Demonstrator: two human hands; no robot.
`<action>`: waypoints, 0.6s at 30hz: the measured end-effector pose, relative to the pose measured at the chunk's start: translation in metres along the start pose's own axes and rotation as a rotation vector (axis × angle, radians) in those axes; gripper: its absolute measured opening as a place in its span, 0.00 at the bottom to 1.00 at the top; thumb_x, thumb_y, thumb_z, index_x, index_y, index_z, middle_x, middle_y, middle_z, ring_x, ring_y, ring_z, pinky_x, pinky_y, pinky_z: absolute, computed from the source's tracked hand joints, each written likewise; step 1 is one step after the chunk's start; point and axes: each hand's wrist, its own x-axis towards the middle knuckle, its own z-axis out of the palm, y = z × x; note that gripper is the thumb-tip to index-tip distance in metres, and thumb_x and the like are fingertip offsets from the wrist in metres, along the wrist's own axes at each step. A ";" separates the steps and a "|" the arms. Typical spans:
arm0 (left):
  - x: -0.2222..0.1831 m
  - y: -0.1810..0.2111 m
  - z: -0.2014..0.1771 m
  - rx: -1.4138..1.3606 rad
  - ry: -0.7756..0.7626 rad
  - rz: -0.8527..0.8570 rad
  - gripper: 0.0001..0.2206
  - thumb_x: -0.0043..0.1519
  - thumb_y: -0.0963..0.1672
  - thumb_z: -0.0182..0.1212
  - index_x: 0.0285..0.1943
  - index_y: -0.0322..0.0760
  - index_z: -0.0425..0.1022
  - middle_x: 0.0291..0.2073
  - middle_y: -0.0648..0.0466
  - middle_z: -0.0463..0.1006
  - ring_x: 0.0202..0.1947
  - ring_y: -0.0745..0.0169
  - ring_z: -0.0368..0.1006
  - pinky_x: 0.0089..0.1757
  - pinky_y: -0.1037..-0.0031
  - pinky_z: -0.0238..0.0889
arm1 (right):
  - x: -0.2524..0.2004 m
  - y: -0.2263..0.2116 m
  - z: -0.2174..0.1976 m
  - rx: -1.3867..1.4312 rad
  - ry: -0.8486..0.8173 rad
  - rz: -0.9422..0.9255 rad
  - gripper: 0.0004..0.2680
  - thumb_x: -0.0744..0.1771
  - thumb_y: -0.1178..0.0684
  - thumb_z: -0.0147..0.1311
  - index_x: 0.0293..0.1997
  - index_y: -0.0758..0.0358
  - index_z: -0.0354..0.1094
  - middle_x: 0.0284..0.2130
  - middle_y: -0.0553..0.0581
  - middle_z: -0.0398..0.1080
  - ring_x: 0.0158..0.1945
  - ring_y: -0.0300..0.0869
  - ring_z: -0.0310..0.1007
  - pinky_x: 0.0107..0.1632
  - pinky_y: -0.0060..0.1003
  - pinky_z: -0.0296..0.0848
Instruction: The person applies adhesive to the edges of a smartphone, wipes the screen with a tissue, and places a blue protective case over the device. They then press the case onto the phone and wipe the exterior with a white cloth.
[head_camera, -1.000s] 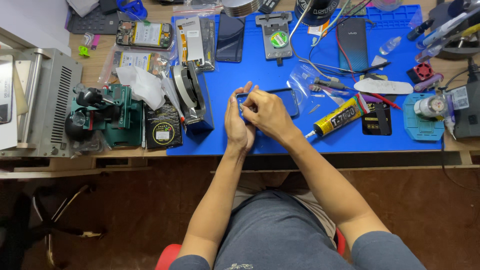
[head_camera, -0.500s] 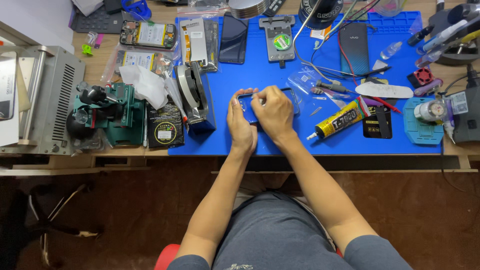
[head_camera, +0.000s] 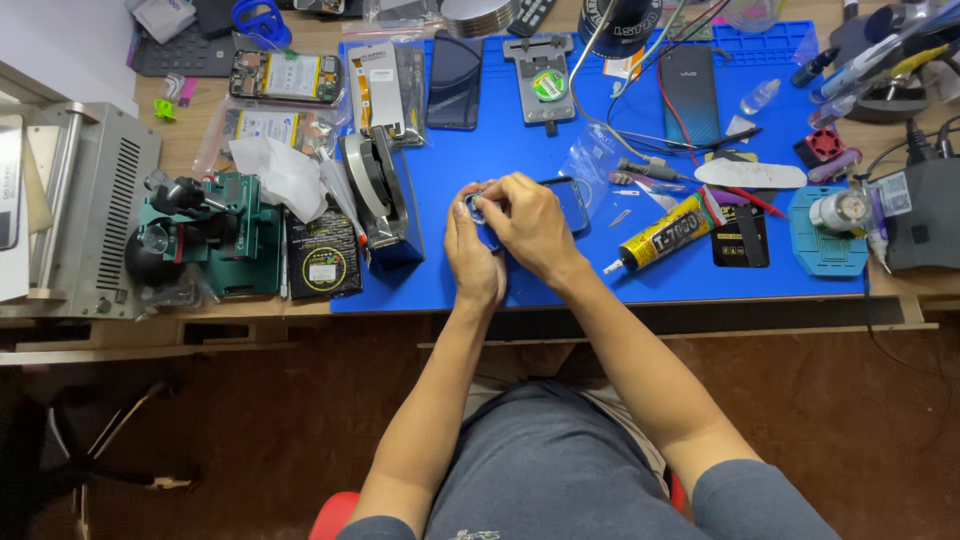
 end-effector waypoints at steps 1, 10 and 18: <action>-0.003 0.008 0.001 0.001 0.003 0.000 0.17 0.79 0.46 0.38 0.63 0.26 0.67 0.54 0.35 0.78 0.57 0.46 0.76 0.59 0.58 0.72 | -0.005 0.008 -0.007 0.001 -0.003 0.000 0.04 0.65 0.51 0.65 0.37 0.53 0.75 0.31 0.54 0.77 0.39 0.51 0.80 0.41 0.43 0.78; -0.001 0.095 0.044 0.453 -0.263 0.496 0.12 0.77 0.41 0.44 0.57 0.25 0.72 0.50 0.39 0.81 0.57 0.41 0.79 0.58 0.59 0.72 | -0.030 -0.001 -0.082 0.008 -0.039 0.094 0.03 0.69 0.55 0.63 0.45 0.55 0.77 0.34 0.54 0.76 0.40 0.48 0.80 0.44 0.39 0.78; -0.003 0.115 0.032 0.636 -0.271 0.513 0.08 0.75 0.36 0.44 0.59 0.30 0.66 0.56 0.44 0.77 0.63 0.47 0.74 0.62 0.61 0.68 | -0.046 0.008 -0.087 -0.135 -0.113 0.039 0.09 0.71 0.52 0.57 0.58 0.56 0.76 0.47 0.59 0.74 0.51 0.52 0.78 0.55 0.46 0.75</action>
